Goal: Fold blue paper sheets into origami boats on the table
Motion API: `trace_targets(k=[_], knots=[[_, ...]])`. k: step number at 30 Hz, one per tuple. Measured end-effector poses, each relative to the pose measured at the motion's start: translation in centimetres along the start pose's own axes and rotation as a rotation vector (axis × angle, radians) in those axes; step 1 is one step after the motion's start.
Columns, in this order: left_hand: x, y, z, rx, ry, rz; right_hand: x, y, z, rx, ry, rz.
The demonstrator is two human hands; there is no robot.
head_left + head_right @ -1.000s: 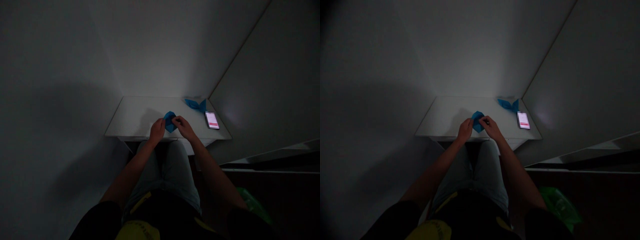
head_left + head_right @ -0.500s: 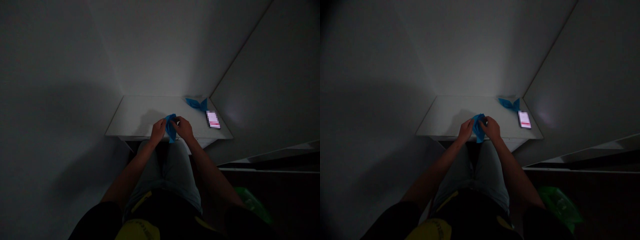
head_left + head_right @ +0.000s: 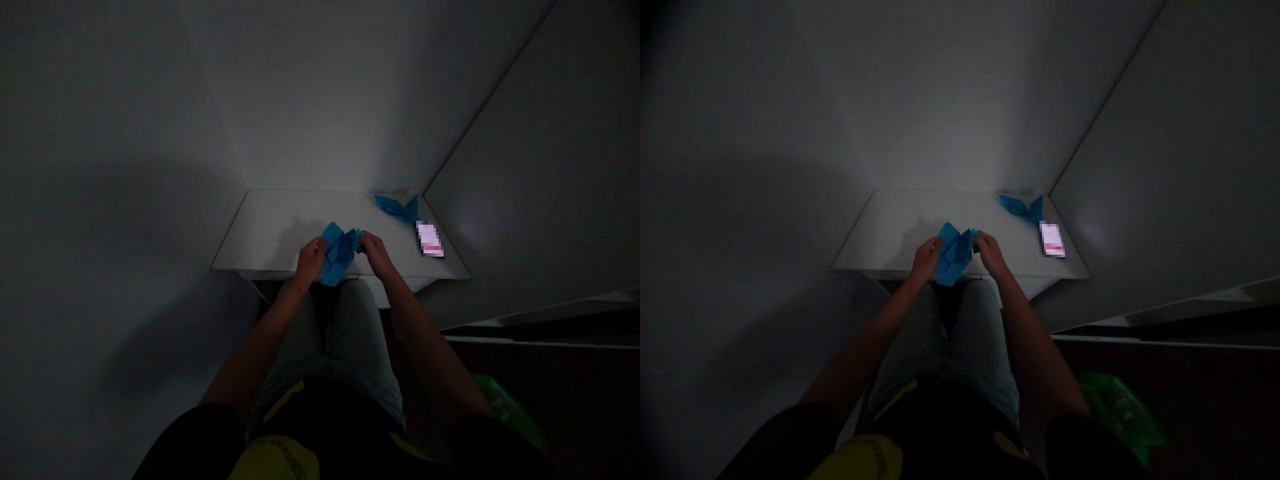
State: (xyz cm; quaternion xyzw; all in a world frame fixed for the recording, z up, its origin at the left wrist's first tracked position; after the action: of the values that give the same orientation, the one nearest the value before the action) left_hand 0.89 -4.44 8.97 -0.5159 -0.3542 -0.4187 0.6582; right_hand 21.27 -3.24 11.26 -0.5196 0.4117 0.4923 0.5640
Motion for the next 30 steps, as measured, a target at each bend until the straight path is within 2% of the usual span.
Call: trace_targets(k=[4, 9, 16, 22, 26, 30], knots=[[-1.2, -1.0, 0.6, 0.050, -0.132, -0.079, 0.4, -1.1, 0.0, 0.059, 0.059, 0.121], [-2.5, -2.0, 1.2, 0.097, -0.186, -0.141, 1.2, -2.4, -0.1, 0.094, 0.102, 0.162], [-4.1, -4.4, 2.3, 0.023, -0.193, -0.114, 1.8, -3.9, -0.8, 0.146, 0.098, 0.088], [-5.1, -6.3, 4.5, -0.129, -0.114, 0.042, 3.4, -4.6, -0.8, 0.167, 0.131, 0.072], [-5.6, -7.4, 6.7, -0.143, -0.036, 0.224, 4.9, -4.8, -0.6, 0.195, 0.163, 0.053], [-5.7, -8.7, 9.7, -0.144, -0.010, 0.413, 6.4, -4.7, 0.0, 0.153, 0.160, -0.121]])
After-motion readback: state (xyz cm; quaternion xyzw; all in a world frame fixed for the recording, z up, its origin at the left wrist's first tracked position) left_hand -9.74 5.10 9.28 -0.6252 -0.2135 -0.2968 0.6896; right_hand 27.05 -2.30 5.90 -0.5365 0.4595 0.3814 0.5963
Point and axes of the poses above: each hand's wrist, its own z-axis towards the middle knuckle, its own y-axis out of the palm, x = y × z, the point moved 1 cm from there along z, towards the middle knuckle, and after that the axes turned 2 degrees about -z, right-handed, at the moved point
